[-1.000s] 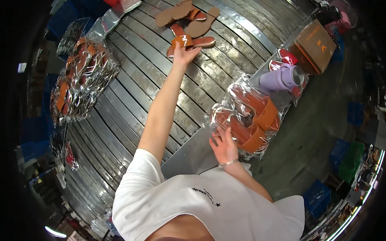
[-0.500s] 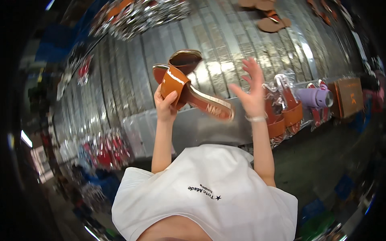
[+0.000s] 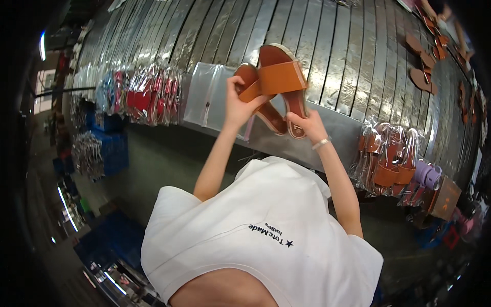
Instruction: The person repeatedly picks up pairs of brown leather sandals from a metal slatted table, places them into clear plastic bags, and sets the packaged items aside. The process is continuous and repetitive, involving handling the footwear and packaging materials by hand.
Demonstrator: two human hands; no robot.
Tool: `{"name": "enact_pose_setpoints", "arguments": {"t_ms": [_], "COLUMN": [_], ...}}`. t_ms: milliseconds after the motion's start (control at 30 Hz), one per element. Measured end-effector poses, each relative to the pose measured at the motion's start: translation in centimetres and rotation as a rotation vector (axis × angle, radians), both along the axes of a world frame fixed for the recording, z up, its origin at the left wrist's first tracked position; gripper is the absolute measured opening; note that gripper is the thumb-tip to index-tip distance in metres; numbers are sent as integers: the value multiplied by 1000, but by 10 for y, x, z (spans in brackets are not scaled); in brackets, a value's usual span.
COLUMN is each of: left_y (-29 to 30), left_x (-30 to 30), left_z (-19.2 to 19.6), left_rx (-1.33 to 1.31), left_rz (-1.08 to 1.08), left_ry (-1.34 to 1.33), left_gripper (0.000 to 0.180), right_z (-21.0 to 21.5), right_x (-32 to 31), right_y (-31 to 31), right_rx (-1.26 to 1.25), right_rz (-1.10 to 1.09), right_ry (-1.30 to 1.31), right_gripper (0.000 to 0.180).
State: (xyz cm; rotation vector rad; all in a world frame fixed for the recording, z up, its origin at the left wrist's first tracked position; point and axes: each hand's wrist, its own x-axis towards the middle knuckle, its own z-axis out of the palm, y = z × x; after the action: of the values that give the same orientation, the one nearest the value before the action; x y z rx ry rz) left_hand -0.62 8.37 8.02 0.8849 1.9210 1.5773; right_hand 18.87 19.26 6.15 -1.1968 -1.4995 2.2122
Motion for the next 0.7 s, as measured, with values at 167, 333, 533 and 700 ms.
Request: {"name": "enact_pose_setpoints", "arguments": {"t_ms": [167, 333, 533, 700], "left_y": [-24, -63, -66, -77], "left_x": [-16, -62, -73, -77], "left_z": [-22, -155, -125, -41], "left_rx": [349, -170, -61, -182], "left_rz": [55, -62, 198, -232], "left_ry": [-898, 856, 203, 229], "left_gripper": [29, 24, 12, 13], "right_z": [-18, -69, -58, -60], "right_x": [-24, -17, -18, -45], "right_y": [-4, -9, -29, -58], "right_rx": [136, 359, 553, 343], "right_rz": [-78, 286, 312, 367], "right_ry": [-89, -139, -654, -238], "right_gripper": [33, 60, 61, 57]}}
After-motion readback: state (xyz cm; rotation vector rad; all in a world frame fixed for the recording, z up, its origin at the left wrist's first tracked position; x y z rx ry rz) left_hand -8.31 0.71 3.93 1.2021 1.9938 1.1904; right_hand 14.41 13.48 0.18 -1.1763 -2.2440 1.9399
